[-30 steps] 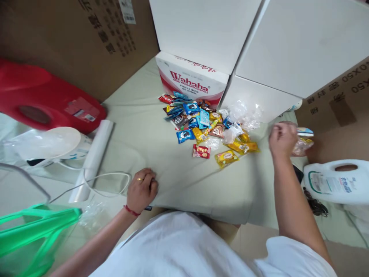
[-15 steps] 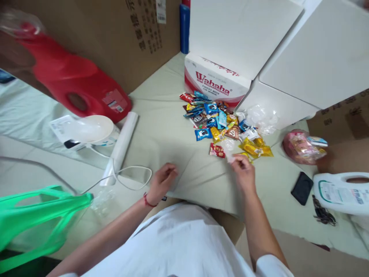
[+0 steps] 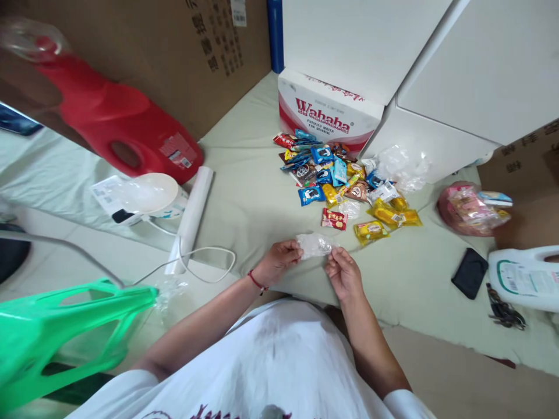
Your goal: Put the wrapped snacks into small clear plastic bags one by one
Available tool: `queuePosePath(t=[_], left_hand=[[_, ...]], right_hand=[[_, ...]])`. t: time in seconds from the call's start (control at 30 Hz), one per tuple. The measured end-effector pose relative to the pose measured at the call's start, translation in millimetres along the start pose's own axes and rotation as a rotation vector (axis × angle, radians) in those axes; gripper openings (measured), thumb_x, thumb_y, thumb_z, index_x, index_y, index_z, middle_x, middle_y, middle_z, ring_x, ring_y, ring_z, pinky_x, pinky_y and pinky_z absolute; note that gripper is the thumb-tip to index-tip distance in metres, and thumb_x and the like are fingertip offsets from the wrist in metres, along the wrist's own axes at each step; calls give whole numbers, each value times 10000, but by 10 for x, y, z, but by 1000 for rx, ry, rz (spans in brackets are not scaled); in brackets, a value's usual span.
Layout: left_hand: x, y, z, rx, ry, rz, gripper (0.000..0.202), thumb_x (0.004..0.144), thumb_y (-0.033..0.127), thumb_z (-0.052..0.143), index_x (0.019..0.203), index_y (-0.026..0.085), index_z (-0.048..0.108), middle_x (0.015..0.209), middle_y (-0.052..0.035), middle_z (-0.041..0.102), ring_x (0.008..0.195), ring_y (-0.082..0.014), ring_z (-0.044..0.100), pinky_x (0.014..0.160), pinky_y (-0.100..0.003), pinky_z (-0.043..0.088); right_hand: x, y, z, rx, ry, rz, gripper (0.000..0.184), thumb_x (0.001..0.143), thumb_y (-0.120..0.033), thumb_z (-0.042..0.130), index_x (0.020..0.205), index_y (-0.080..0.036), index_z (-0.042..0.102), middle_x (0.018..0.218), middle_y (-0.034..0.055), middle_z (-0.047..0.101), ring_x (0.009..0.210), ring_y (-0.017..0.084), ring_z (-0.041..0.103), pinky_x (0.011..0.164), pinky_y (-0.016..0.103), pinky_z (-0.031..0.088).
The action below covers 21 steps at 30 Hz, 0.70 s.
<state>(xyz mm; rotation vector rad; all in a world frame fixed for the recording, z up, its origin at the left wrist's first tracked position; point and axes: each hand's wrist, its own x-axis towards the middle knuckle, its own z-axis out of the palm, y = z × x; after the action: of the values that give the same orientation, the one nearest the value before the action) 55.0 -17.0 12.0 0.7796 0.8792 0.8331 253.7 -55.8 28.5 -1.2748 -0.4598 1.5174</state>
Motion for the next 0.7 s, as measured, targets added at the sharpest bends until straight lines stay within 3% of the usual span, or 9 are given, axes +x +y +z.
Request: queuePosePath(t=[0.1,0.17,0.2,0.23,0.3,0.37,0.43,0.53,0.7], left_hand=[[-22,7,-10,31,18,70,366,715,464,832,711,162,626,701,12,590,687,-115,500,700,-266,377],[-43,47,5,102,-7,109,356,724,450,835,708,161,628,735,5,582,719,-125,506,720,-272,376],[-54,71,16,139,-31,125,356,725,446,839,702,160,629,747,4,572,724,-126,504,717,-273,373],[-65,92,28,169,-61,138,358,723,445,843,693,158,630,757,3,561,726,-126,500,712,-272,370],[-85,120,55,194,-120,148,377,711,455,853,672,155,627,766,1,548,727,-125,497,706,-269,372],[-101,121,83,137,-128,101,407,741,516,814,691,157,629,767,-5,555,723,-131,505,698,-271,384],[-113,100,111,60,-73,28,438,784,570,757,710,161,617,723,2,541,676,-126,488,659,-268,377],[-116,58,131,18,13,3,454,797,566,754,675,169,571,637,32,478,607,-102,416,604,-253,333],[-81,14,61,-168,109,25,467,732,566,841,759,181,579,718,25,549,668,-101,503,642,-233,408]], right_hand=[[-6,-15,-44,-199,0,-160,400,804,-550,792,1063,-262,691,1020,49,661,815,159,592,659,274,515],[-4,-77,-52,-502,14,-429,591,824,-548,777,1339,-304,620,1336,95,601,1141,239,588,913,401,547],[5,-122,-50,-686,-2,-570,662,818,-524,792,1411,-314,585,1445,104,541,1277,276,524,1034,471,496],[20,-173,-43,-866,-45,-696,652,822,-490,798,1418,-318,597,1499,101,504,1361,304,456,1117,525,425],[62,-269,-17,-1122,-180,-883,389,886,-412,745,1265,-324,721,1450,76,559,1387,320,413,1167,562,346],[103,-334,20,-1194,-289,-977,174,952,-342,661,1055,-324,800,1281,61,657,1287,298,471,1117,531,390],[130,-350,56,-1158,-330,-988,177,963,-324,640,960,-322,817,1131,62,696,1149,272,524,1023,484,452],[156,-291,65,-977,-300,-863,151,938,-360,670,959,-314,812,1023,58,699,1027,247,570,944,440,480],[212,-85,-116,-330,60,-391,279,815,-511,742,872,-240,711,821,17,641,725,172,564,705,323,486]])
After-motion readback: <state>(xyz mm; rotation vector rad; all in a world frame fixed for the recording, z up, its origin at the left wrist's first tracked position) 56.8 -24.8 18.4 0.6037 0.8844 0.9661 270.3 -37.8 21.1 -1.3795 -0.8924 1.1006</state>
